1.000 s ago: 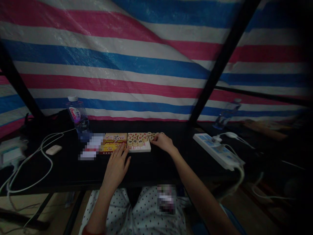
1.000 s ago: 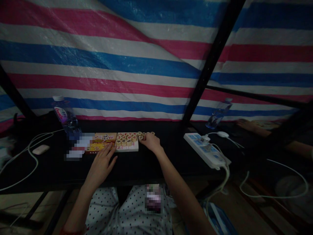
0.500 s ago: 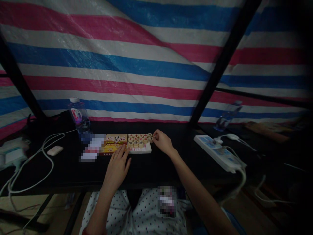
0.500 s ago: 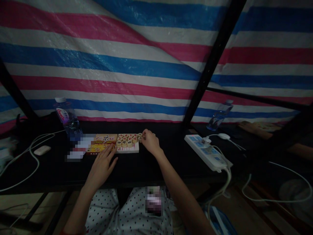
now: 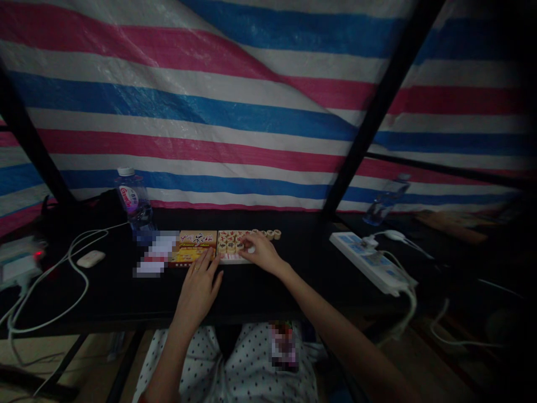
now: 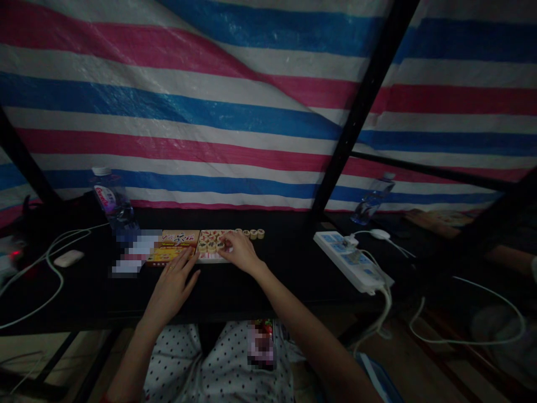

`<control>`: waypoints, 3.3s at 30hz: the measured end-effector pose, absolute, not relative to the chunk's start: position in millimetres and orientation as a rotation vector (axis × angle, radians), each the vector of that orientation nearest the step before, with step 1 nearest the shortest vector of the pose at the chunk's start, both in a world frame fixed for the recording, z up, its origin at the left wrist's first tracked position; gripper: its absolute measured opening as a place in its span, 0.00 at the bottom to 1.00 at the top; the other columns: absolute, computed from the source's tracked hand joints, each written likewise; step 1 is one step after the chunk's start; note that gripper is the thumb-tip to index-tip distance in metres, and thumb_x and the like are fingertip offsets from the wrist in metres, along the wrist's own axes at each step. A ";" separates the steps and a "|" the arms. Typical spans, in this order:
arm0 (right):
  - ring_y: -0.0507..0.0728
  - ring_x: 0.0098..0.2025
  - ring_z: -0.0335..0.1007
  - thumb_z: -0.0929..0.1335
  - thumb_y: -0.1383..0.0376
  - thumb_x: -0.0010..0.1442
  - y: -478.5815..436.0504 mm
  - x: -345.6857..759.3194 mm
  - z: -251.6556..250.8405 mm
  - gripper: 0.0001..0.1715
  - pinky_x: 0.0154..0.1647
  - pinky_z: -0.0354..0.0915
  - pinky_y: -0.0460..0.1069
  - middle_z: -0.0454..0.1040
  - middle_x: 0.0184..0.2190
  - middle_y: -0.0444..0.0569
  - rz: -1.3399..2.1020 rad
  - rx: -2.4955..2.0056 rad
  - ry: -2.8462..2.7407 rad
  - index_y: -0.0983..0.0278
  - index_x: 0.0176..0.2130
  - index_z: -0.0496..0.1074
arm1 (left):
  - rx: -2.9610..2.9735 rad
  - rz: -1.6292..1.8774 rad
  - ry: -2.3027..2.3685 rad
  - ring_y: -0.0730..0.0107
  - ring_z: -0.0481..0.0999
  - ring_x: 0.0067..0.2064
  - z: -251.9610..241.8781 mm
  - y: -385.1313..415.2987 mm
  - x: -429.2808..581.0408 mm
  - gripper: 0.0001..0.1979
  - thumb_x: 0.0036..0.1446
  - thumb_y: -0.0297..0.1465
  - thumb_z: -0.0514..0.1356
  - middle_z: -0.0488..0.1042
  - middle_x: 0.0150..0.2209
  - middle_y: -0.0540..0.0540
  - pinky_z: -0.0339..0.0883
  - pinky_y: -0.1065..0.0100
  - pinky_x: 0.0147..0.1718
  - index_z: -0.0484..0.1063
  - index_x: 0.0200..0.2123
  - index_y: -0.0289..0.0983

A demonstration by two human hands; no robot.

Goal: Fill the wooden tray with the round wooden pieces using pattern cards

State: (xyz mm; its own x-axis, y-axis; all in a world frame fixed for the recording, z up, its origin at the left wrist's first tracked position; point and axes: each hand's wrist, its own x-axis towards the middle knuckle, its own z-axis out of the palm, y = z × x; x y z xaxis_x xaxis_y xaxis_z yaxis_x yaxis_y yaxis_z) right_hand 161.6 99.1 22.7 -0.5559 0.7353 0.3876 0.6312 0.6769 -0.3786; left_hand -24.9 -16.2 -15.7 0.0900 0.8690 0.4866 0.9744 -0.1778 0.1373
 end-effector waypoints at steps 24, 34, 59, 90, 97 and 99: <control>0.56 0.40 0.64 0.66 0.58 0.56 101.0 201.0 18.9 0.11 0.40 0.60 0.49 0.71 0.36 0.47 0.098 -1.340 -1.988 0.61 0.37 0.66 | -2.137 -0.706 -1.851 0.58 0.57 0.63 -17.3 -15.3 -25.6 0.22 0.63 0.34 0.48 0.59 0.62 0.40 0.58 0.53 0.58 0.60 0.59 0.37; 0.57 0.39 0.66 0.67 0.61 0.55 106.2 204.4 11.8 0.13 0.36 0.57 0.49 0.71 0.38 0.49 0.017 -1.662 -2.078 0.62 0.40 0.65 | -2.137 -0.752 -1.842 0.57 0.57 0.63 -17.9 -15.7 -26.1 0.22 0.63 0.33 0.48 0.59 0.62 0.40 0.58 0.52 0.58 0.61 0.59 0.37; 0.57 0.38 0.63 0.66 0.67 0.54 102.7 204.2 14.3 0.01 0.37 0.55 0.49 0.70 0.33 0.48 -0.099 -1.536 -2.125 0.62 0.30 0.67 | -2.146 -0.682 -1.875 0.56 0.57 0.63 -13.7 -17.0 -25.0 0.22 0.63 0.34 0.48 0.58 0.63 0.39 0.57 0.53 0.58 0.60 0.59 0.37; 0.57 0.36 0.71 0.71 0.56 0.52 89.2 120.0 38.2 0.15 0.33 0.57 0.46 0.76 0.32 0.48 0.168 -1.281 -2.464 0.62 0.37 0.71 | -2.165 -0.685 -1.844 0.57 0.56 0.64 -18.1 -13.4 -28.1 0.24 0.62 0.34 0.49 0.57 0.63 0.39 0.56 0.53 0.59 0.58 0.61 0.37; 0.56 0.39 0.68 0.69 0.60 0.55 99.8 153.0 35.5 0.14 0.39 0.61 0.48 0.73 0.36 0.49 0.161 -0.990 -2.288 0.62 0.42 0.69 | -2.158 -0.714 -1.822 0.58 0.56 0.63 -18.0 -14.0 -27.7 0.23 0.62 0.34 0.49 0.58 0.63 0.40 0.58 0.53 0.58 0.59 0.60 0.38; 0.56 0.40 0.67 0.67 0.61 0.57 103.5 173.1 29.8 0.13 0.41 0.62 0.49 0.73 0.38 0.50 0.154 -0.906 -2.197 0.63 0.42 0.68 | -2.151 -0.709 -1.828 0.57 0.57 0.63 -18.7 -13.9 -27.8 0.23 0.62 0.34 0.49 0.58 0.63 0.39 0.58 0.53 0.57 0.59 0.60 0.37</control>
